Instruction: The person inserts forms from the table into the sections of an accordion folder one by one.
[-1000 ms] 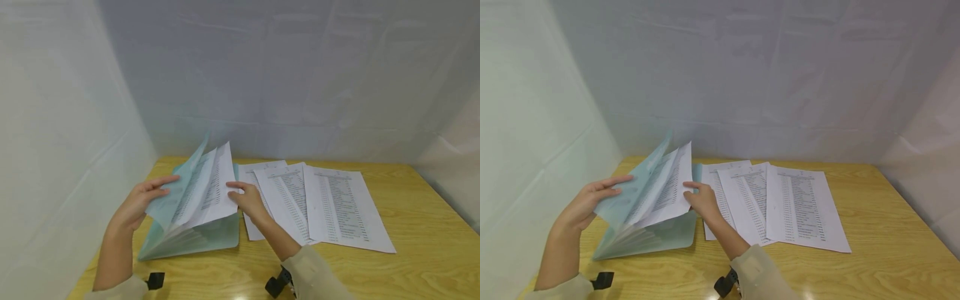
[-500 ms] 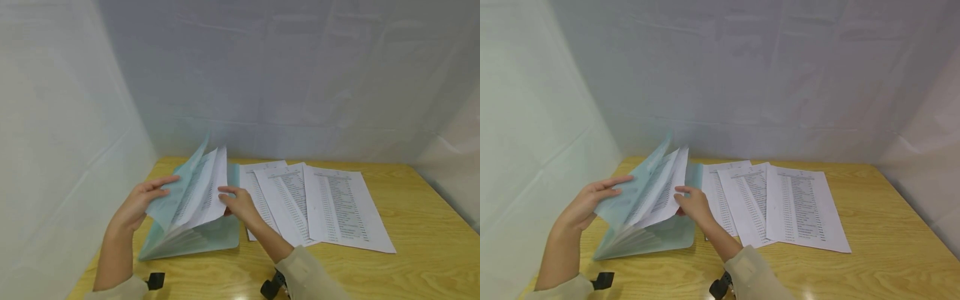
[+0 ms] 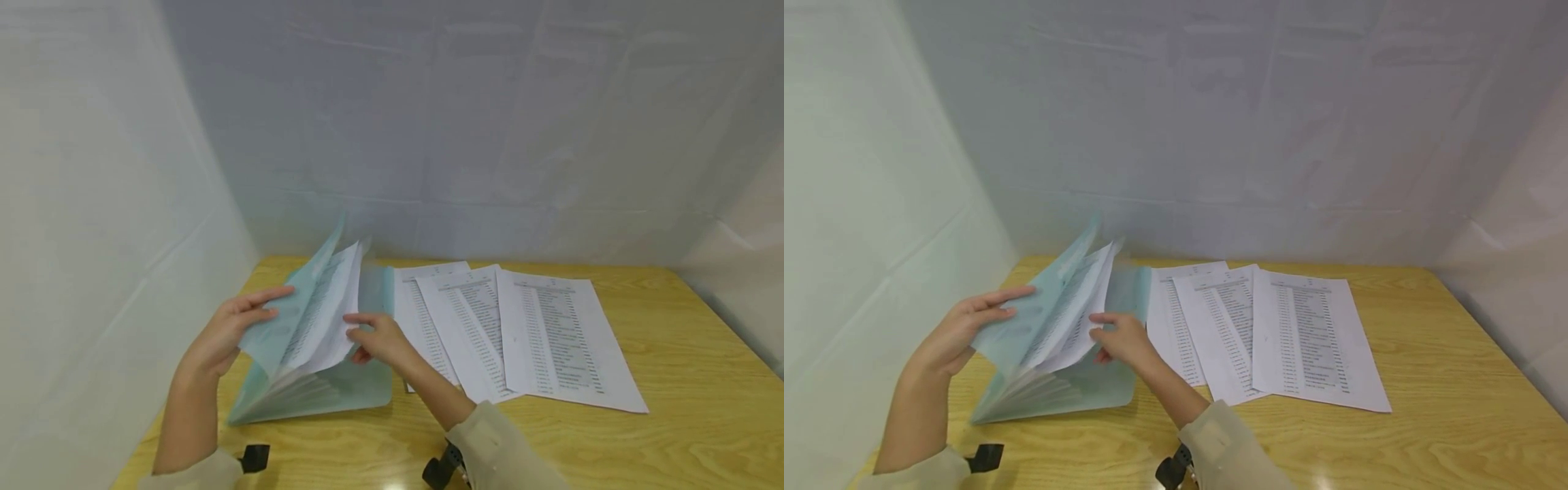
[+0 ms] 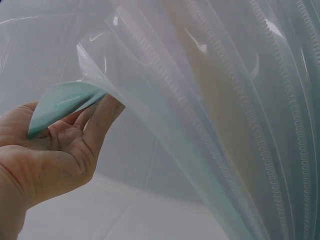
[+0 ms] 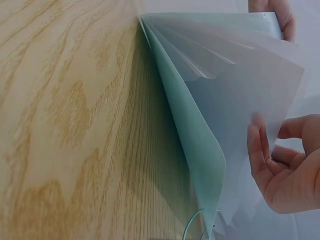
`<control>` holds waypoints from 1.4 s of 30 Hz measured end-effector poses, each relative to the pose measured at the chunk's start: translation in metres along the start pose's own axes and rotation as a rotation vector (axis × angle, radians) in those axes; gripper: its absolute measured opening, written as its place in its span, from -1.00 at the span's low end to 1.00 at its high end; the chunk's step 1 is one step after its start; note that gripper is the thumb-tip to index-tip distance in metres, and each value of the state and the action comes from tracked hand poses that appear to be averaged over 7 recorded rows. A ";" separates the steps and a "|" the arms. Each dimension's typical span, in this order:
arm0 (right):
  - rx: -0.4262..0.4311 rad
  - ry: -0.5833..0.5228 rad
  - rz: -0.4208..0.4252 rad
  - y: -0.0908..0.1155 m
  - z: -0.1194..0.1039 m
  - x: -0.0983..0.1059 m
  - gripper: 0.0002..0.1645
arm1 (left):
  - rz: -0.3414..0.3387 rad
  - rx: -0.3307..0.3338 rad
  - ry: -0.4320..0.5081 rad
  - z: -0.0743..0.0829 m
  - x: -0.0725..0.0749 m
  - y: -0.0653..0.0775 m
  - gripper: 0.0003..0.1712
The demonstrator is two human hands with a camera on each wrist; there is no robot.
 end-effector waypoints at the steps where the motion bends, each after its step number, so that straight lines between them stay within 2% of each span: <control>1: -0.003 0.000 -0.006 0.000 0.000 -0.001 -0.60 | -0.001 -0.001 0.001 0.000 0.000 0.000 -0.60; 10: -0.015 -0.009 -0.020 -0.001 0.004 -0.007 -0.61 | -0.001 -0.020 0.019 -0.001 -0.001 0.000 -0.61; 24: -0.036 -0.037 -0.040 0.000 0.007 -0.007 -0.61 | 0.024 -0.008 0.033 -0.003 0.001 0.003 -0.60; 33: 0.005 -0.033 -0.026 0.004 -0.001 0.012 -0.67 | 0.032 0.006 0.067 -0.005 0.004 0.005 -0.62; 42: 0.056 -0.068 -0.018 0.012 -0.013 0.045 -0.66 | 0.034 -0.007 0.082 -0.002 0.005 0.007 -0.62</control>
Point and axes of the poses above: each hand's wrist, its own y-axis away from the middle knuckle, its own x-axis out of the back of the hand, z = x × y, the point moved 10 cm from there along -y, towards the middle knuckle, and after that the axes turned 4 degrees about -y, right-handed, at the moved point
